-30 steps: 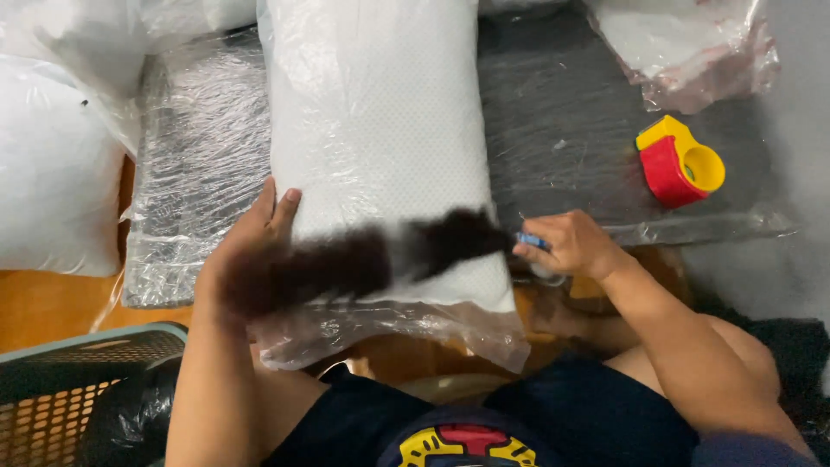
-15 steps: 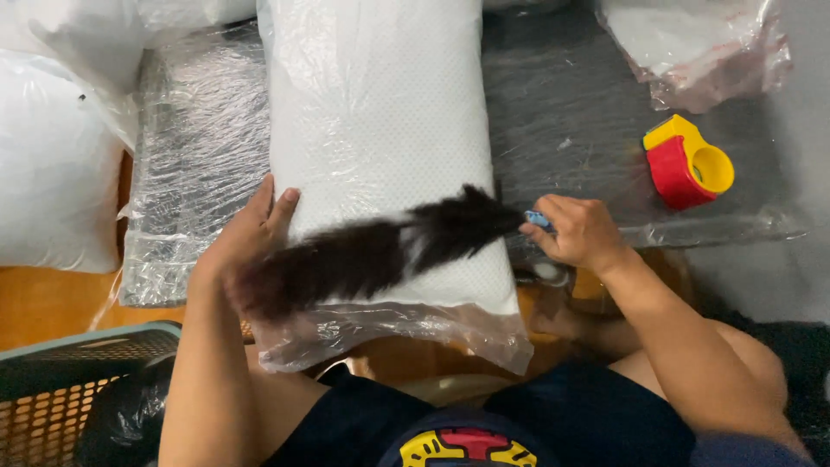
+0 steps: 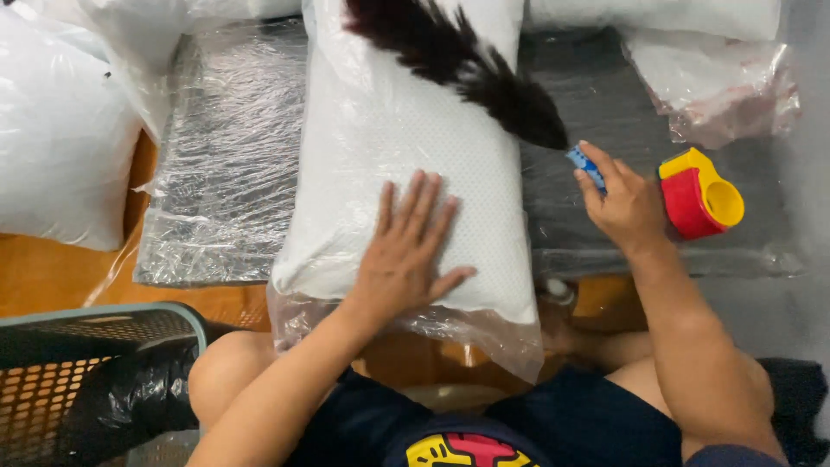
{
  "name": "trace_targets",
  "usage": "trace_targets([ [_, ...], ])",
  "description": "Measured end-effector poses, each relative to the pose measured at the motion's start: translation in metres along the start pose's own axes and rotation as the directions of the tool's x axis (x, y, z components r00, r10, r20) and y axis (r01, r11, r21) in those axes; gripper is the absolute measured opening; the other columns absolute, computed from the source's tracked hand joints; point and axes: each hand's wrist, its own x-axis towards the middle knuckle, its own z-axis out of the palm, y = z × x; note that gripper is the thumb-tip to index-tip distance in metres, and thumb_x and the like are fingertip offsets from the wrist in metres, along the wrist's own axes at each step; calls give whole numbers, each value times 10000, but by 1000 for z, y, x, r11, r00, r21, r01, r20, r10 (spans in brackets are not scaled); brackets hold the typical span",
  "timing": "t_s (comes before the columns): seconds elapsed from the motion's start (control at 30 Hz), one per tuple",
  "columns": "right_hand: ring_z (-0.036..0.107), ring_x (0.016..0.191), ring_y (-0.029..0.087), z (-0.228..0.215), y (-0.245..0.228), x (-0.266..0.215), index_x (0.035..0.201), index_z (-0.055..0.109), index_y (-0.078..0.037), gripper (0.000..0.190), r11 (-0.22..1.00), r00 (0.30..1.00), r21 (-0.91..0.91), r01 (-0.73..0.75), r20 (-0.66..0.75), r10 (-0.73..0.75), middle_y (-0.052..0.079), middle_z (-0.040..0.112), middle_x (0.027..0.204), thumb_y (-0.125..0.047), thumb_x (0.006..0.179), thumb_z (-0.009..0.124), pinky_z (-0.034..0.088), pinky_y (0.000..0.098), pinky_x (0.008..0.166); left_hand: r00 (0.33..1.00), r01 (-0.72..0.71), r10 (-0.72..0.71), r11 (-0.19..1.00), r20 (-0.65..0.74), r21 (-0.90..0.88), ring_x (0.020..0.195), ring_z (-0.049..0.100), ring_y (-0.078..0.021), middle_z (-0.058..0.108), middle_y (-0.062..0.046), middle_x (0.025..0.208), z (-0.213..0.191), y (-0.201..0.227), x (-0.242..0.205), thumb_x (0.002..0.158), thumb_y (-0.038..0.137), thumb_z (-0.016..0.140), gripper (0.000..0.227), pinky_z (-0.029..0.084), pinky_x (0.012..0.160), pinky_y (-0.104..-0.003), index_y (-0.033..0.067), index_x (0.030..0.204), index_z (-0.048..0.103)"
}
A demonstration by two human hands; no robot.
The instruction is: Cleaning a pillow with a duster before placing it in a plastic bag and using a vacuum hose to compress it.
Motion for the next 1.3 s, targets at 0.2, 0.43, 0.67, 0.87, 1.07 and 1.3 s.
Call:
trace_targets([
  [0.2,719,799,426,-29,-9,56,1330,677,6,305,967,985,-213,-138,-130,112,211,776,1036,-184,1092,688,547,474,684,991,-110,91,970,97,216,1562,137,-331,233,-211,1667,10,12,-6,1055,585,399,785,36,1271,-578,-12,1565,409],
  [0.43,702,861,428,-31,-47,174,1388,685,-106,373,940,985,-326,-102,96,140,189,754,1051,-298,1088,573,538,512,691,995,-94,85,982,57,163,1558,138,-346,252,-241,1655,19,12,-9,1057,572,371,792,41,1277,-566,-44,1554,378],
  [0.67,727,701,194,-103,-184,207,1367,657,-384,378,832,817,-291,472,500,-288,-76,742,1006,-501,1035,520,596,339,647,994,-100,90,978,60,184,1561,153,-356,276,-247,1650,18,12,-11,1036,562,396,786,52,1283,-574,-40,1540,397],
  [0.87,667,597,-57,-125,-158,224,1413,588,-547,333,364,889,-819,443,350,-296,-255,698,980,-652,1187,367,512,119,588,994,-107,98,973,50,206,1560,172,-353,301,-238,1646,18,12,-12,1023,569,426,788,65,1284,-576,-21,1545,403],
  [1.07,663,573,24,-147,-203,201,1400,568,-539,406,569,762,-545,615,595,-254,-207,691,907,-645,1037,419,528,163,546,996,-83,75,982,55,170,1563,184,-343,317,-231,1644,17,13,-12,1020,553,419,767,66,1286,-564,-14,1536,405],
  [1.3,735,676,-25,-106,-117,221,1482,599,-539,383,353,943,-877,326,276,-187,-240,738,923,-663,1240,329,549,177,598,995,-97,91,984,47,147,1561,187,-353,332,-246,1634,19,12,-11,1002,547,453,786,65,1287,-583,-34,1529,409],
])
